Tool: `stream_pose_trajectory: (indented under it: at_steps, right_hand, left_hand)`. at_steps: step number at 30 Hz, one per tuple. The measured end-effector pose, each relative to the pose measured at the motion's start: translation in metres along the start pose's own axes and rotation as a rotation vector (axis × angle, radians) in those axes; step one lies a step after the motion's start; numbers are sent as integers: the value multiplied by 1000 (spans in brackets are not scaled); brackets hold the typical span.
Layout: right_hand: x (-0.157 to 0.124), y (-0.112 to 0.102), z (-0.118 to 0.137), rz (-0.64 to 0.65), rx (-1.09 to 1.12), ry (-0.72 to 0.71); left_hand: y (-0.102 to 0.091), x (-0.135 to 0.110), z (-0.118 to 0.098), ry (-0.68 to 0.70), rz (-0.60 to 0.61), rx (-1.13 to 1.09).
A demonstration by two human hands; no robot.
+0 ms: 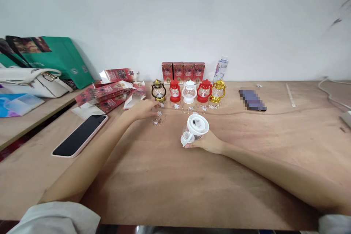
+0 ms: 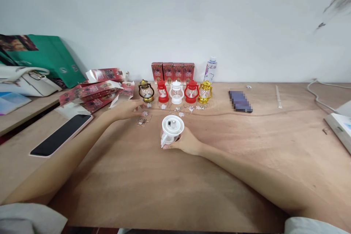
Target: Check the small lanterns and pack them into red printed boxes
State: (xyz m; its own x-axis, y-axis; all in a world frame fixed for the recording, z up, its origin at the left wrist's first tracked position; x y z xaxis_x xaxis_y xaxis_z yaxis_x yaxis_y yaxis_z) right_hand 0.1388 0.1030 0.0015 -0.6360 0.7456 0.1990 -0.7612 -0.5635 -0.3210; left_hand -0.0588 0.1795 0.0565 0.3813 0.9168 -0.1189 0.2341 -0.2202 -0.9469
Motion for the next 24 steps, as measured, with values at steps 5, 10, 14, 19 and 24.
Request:
stream_pose_trajectory:
  at_steps: [5,10,14,19,24]
  right_hand:
    - [0,2,-2,24,14,3]
    - [-1,2,-2,12,-40,2]
    - [-2,-1,-4,-16,-112,30]
    - [-3,-1,-3,-10,-159,58]
    - [-7,-3,9,-77,-243,7]
  left_hand:
    - [5,0,-6,62,68,-17]
    - [18,3,-7,71,150,-43]
    - [20,4,-12,96,140,-50]
    - [10,-1,-28,121,80,-54]
    - [-26,-29,-74,272,-135,-321]
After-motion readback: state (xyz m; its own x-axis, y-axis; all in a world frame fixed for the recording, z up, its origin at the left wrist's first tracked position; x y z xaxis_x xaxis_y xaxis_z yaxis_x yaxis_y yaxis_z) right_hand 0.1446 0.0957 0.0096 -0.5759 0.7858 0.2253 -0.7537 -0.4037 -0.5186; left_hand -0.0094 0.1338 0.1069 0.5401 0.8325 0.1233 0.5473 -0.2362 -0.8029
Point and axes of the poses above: each hand's wrist, its own x-axis towards the middle knuckle, its own y-axis out of the palm, z = x × y, the point moved 7 cm from there along x, towards the middle knuckle, and after that the axes turned 14 degrees about -x, right-handed, at the moved point
